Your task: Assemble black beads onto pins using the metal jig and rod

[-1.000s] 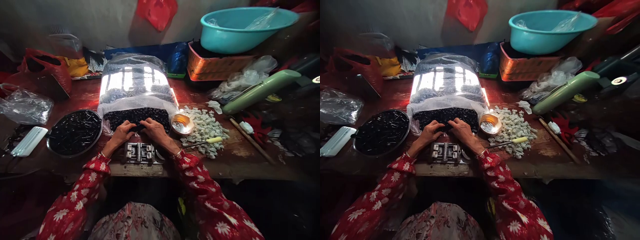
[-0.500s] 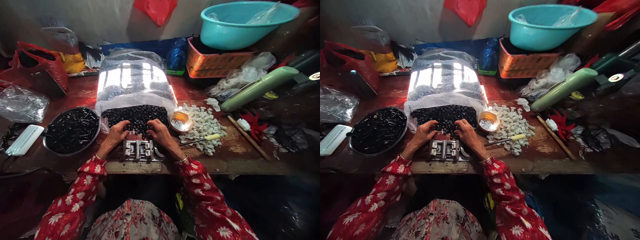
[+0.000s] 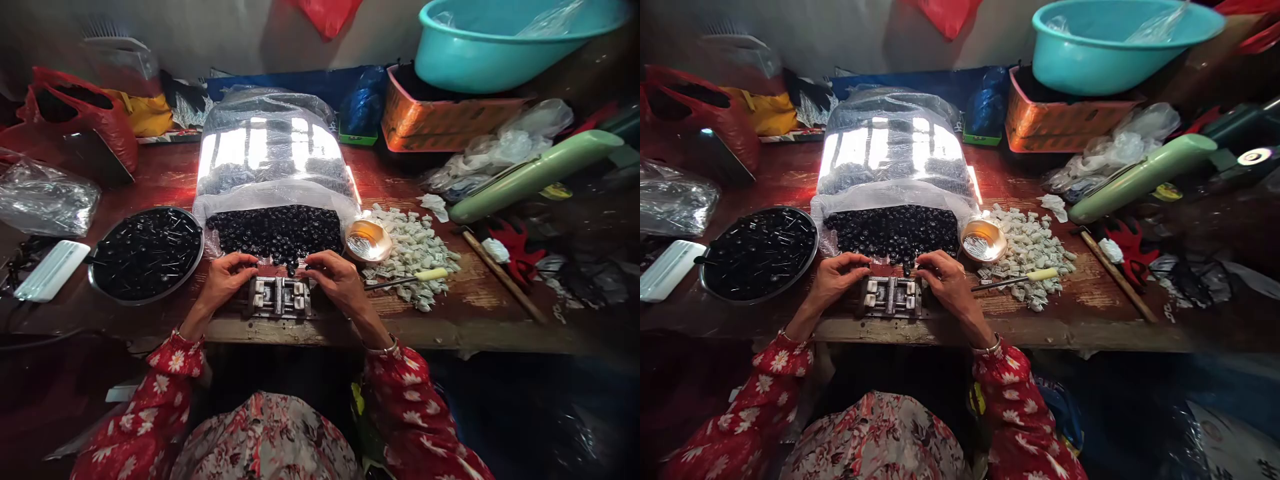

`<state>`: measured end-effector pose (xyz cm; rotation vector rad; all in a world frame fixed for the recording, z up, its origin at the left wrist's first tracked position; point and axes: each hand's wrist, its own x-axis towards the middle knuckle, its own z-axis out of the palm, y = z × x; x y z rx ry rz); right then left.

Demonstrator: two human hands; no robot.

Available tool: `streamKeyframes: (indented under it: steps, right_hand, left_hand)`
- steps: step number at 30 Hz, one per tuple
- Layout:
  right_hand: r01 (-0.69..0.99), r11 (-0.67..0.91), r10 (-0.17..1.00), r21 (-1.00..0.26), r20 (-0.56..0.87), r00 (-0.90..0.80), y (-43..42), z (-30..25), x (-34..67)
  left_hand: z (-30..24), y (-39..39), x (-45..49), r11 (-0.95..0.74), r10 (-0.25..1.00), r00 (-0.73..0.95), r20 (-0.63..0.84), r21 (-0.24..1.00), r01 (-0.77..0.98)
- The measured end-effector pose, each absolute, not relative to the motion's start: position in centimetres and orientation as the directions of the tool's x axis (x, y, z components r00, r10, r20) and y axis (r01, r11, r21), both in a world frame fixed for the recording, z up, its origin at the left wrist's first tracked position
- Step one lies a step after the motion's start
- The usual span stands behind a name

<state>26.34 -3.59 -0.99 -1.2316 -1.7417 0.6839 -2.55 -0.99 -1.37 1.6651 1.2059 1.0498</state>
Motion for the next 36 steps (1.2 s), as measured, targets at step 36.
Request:
streamKeyframes:
  steps: [36]
  right_hand:
    - [0.614,0.408,0.904,-0.676,0.392,-0.169,-10.7,-1.7,23.7]
  left_hand:
    - [-0.8,-7.2,-2.3,-0.607,0.795,0.415,0.443,0.6,0.521]
